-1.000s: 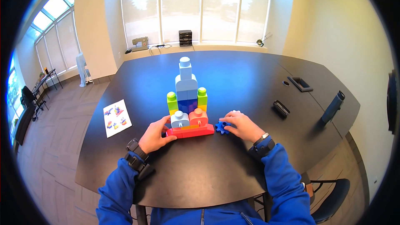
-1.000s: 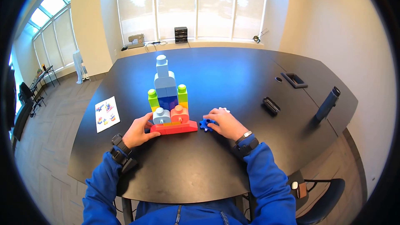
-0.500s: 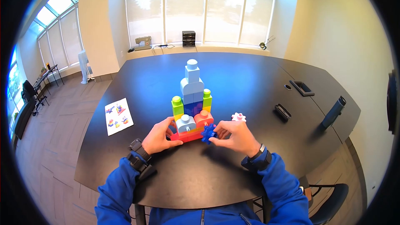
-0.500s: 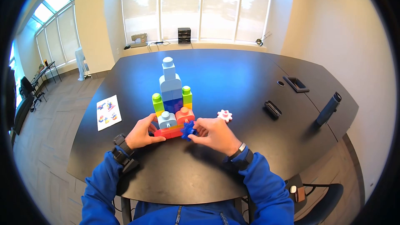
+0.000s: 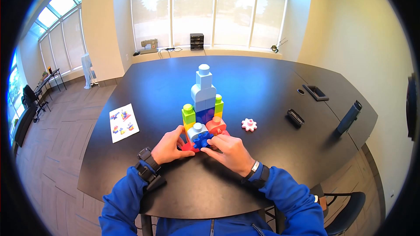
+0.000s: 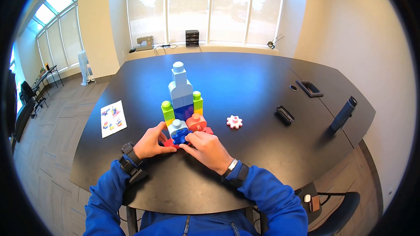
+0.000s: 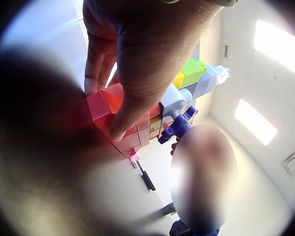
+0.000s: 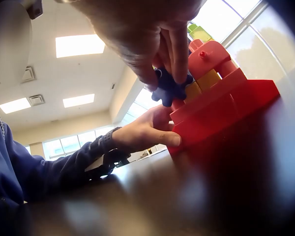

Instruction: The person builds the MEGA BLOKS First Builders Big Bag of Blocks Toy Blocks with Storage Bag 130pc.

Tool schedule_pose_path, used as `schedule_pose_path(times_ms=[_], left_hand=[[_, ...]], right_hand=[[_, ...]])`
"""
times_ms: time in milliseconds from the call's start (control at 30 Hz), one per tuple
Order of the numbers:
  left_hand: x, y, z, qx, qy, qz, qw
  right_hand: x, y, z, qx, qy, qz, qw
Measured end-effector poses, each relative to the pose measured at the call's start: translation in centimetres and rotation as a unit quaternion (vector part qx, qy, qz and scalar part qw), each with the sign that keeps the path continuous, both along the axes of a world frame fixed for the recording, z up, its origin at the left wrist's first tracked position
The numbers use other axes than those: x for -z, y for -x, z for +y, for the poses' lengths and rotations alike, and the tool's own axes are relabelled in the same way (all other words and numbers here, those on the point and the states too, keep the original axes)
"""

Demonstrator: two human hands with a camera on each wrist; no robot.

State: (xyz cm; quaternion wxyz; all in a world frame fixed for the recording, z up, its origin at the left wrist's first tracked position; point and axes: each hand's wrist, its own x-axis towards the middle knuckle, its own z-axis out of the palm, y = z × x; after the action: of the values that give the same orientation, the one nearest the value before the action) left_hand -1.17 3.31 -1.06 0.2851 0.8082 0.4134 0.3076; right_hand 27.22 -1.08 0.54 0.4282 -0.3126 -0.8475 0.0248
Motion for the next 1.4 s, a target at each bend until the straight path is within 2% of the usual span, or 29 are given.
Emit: schedule_pose_path(times_ms=[367,500,1033,1200,1267,1333,1400], left_hand=[[0.4,0.2,0.3,0.008,-0.01,-0.006,1.0],[0.6,0.2,0.4,0.011,-0.016,-0.017,1.0],[0.0,0.1,0.1,0.005,-0.014,-0.01,1.0],[0.3,0.2,0.4,0.002,-0.005,-0.012,1.0],[0.9,0.5,0.8,0.005,-0.03,0.001,1.0],[1.1,0.8,1.0,0.0,-0.027,0.0,1.0],[1.4,1.0,1.3,-0.001,-0.026,0.001,1.0]], right_hand=[[-0.6,0.9,-0.5,0.013,-0.034,-0.018,0.999],[-0.6,0.8,-0.5,0.007,-0.016,-0.025,1.0],[0.3,1.6,0.3,0.073,-0.032,-0.041,0.996],[-1.6,-0.3,0.4,0.064,-0.042,-0.049,0.996],[-3.0,-2.6,1.4,0.159,-0.068,-0.015,0.985],[-2.9,-5.9,4.1,0.219,0.0,0.004,0.976],[-0.9,-10.0,6.6,0.264,0.002,-0.046,0.963]])
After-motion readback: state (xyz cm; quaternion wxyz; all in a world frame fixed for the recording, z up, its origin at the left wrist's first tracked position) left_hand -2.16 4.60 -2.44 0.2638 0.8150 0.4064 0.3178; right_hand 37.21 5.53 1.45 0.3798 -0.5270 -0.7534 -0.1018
